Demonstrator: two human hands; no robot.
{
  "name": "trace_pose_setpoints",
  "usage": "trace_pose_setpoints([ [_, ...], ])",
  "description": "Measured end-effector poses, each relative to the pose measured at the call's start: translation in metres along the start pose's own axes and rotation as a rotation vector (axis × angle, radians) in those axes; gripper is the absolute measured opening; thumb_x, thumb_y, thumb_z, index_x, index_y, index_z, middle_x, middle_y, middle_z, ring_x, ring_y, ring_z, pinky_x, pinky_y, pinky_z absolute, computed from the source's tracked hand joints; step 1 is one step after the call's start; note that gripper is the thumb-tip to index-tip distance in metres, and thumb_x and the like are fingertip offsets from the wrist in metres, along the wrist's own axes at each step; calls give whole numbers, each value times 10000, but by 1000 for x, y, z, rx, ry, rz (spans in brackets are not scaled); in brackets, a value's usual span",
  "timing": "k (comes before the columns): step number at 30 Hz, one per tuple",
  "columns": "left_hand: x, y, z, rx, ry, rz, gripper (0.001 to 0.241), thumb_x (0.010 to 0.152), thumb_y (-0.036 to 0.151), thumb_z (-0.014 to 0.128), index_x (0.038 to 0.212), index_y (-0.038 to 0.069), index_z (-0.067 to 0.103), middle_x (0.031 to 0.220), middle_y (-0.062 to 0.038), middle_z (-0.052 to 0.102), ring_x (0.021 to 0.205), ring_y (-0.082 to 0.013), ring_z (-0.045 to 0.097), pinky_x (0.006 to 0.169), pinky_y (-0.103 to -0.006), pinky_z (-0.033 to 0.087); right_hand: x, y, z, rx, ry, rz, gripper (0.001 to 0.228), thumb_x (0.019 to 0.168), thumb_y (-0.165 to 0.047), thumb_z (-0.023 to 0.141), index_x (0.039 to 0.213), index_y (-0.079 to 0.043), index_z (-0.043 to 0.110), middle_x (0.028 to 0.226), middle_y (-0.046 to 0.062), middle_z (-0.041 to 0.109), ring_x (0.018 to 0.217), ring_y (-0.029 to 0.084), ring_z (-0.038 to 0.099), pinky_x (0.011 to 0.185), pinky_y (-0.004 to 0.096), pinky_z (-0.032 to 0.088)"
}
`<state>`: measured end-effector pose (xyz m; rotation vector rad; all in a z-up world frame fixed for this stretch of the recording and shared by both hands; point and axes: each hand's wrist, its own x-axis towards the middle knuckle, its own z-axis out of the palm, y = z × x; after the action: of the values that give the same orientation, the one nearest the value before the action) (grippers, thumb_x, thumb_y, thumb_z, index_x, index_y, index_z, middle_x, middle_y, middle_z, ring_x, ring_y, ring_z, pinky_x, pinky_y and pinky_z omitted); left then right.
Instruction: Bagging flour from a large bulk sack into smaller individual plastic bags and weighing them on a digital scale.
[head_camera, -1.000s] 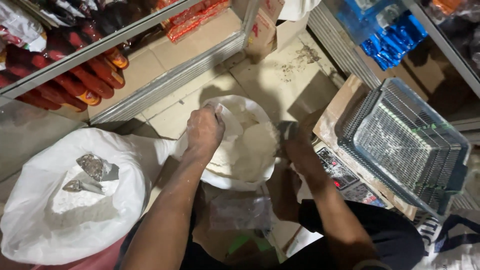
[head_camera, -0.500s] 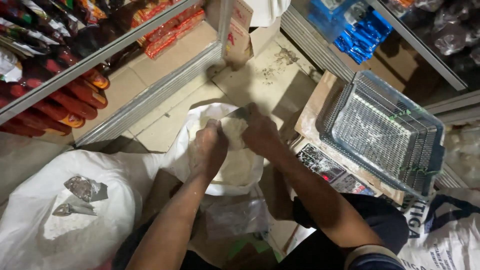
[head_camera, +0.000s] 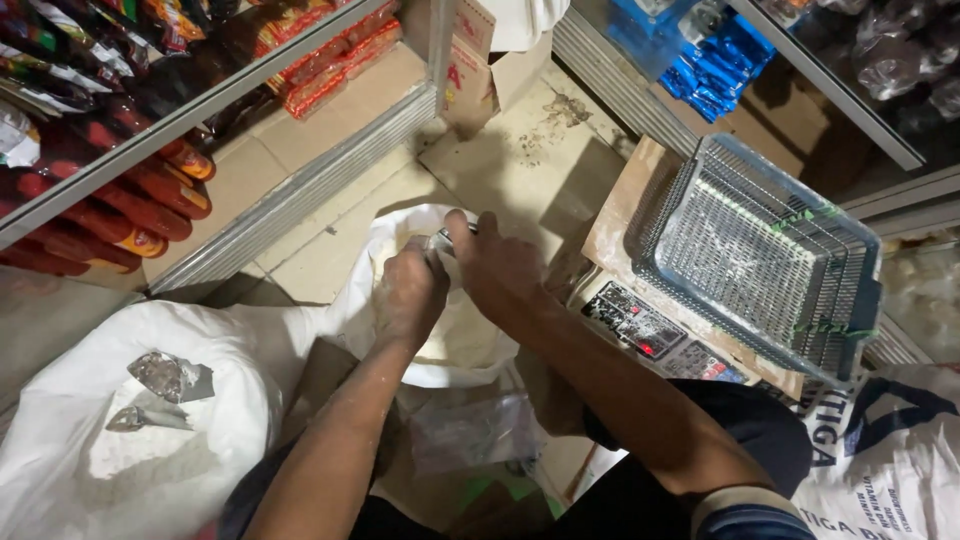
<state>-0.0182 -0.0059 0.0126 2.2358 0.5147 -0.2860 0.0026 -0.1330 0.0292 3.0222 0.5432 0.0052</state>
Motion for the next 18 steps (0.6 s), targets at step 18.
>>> trace_pose_setpoints([
  [18, 37, -31, -19, -241, 257, 33, 291, 1033, 122, 542, 851, -70, 663, 568, -195, 630, 467, -267, 666, 314, -348, 553, 32, 78, 112, 656, 220, 175, 379, 875, -43, 471, 1246, -118, 498, 1102, 225, 715, 1003, 461, 712, 824, 588, 539],
])
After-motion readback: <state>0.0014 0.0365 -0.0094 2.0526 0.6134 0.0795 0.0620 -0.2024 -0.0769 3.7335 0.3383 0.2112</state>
